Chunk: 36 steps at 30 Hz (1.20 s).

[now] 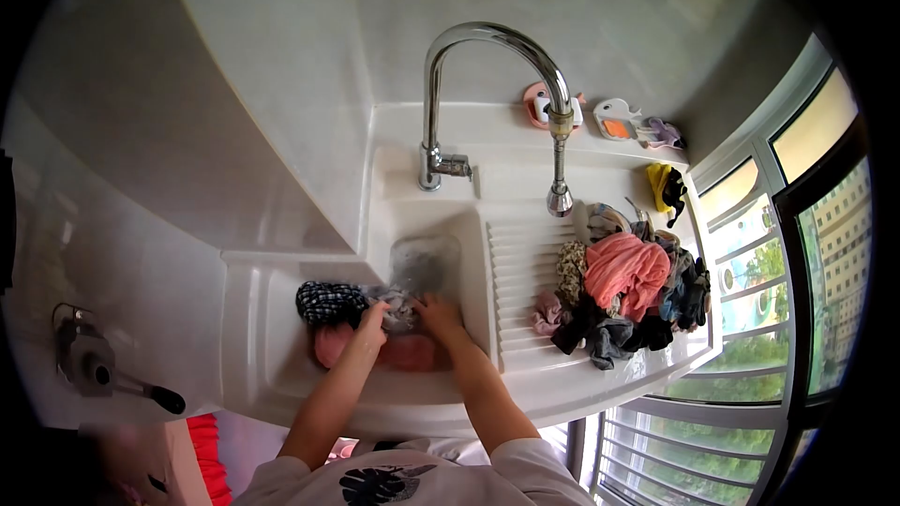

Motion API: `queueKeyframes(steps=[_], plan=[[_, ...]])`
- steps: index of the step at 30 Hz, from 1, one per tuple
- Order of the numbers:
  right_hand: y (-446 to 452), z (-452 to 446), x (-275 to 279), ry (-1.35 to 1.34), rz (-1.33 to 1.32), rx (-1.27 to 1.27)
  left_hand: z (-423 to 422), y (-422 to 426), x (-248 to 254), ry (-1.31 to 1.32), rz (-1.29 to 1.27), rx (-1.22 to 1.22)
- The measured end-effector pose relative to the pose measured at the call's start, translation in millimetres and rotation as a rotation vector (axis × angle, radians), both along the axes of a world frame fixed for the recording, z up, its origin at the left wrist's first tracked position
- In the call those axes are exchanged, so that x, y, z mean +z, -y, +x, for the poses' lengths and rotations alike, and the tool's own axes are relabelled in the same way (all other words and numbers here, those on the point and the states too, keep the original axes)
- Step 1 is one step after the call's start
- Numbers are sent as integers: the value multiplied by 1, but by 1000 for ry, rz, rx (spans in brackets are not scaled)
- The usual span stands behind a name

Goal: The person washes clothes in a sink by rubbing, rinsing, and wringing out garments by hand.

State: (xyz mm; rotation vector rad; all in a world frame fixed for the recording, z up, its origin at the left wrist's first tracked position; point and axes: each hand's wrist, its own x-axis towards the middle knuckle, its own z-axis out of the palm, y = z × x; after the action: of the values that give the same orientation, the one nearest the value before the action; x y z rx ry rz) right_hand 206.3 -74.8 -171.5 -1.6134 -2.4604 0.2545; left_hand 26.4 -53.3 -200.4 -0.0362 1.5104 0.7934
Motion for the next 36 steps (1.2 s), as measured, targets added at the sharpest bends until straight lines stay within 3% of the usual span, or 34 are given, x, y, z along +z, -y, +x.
queueKeyframes(steps=[1, 2, 3, 4, 6, 7, 9, 10, 11, 13, 15, 17, 19, 21, 23, 25, 27, 30, 32, 35, 36], plan=[[-2, -2, 1, 2, 3, 1, -3, -2, -24, 27, 97, 59], [-7, -8, -4, 18, -10, -234, -6, -2, -29, 27, 93, 71], [-13, -14, -7, 31, -20, -467, -6, -4, -17, 26, 101, 76], [-15, -22, -8, 28, -19, -466, -7, -2, 7, 68, 126, 151], [-26, -33, -4, -337, -471, -392, -4, 0, 47, 140, 78, 163], [-30, -37, 23, -338, -469, -393, -4, 3, 70, 140, 80, 161], [-29, -38, 143, -484, -467, -247, 0, 10, 106, 196, 91, -15], [-24, -37, 182, -481, -470, -247, -15, 9, 30, 592, 344, -131], [-20, -34, 218, -594, -485, -183, -15, 11, 33, 595, 345, -129], [-12, -30, 272, -707, -495, -117, -17, 14, 64, 818, 245, -71], [-7, -24, 303, -1016, -583, -55, 3, 9, 109, 927, 240, -43], [-15, -17, 297, -1138, -565, -34, 15, 3, 120, 1081, 246, 213], [-27, -16, 277, -1259, -537, -5, 19, -2, 124, 1085, 335, 187], [-40, -16, 235, -1053, -112, -219, 30, -8, 127, 969, 589, 139], [-34, -24, 180, -718, 81, -285, 33, -1, 159, 1035, 637, 88], [-1, -48, 176, -485, 126, -303, 34, 5, 161, 1015, 515, 9], [37, -72, 187, -402, 27, -296, 35, -7, 115, 671, 567, -73], [59, -87, 197, -405, 11, -119, 32, -9, 144, 764, 442, -48], [35, -78, 195, -342, 48, -186, 18, -23, 121, 1230, 349, -352], [-23, -57, 180, -314, 86, -436, 19, -16, 59, 1119, 370, -207], [-27, -57, 181, -314, 89, -435, 22, -12, 64, 975, 360, -120]])
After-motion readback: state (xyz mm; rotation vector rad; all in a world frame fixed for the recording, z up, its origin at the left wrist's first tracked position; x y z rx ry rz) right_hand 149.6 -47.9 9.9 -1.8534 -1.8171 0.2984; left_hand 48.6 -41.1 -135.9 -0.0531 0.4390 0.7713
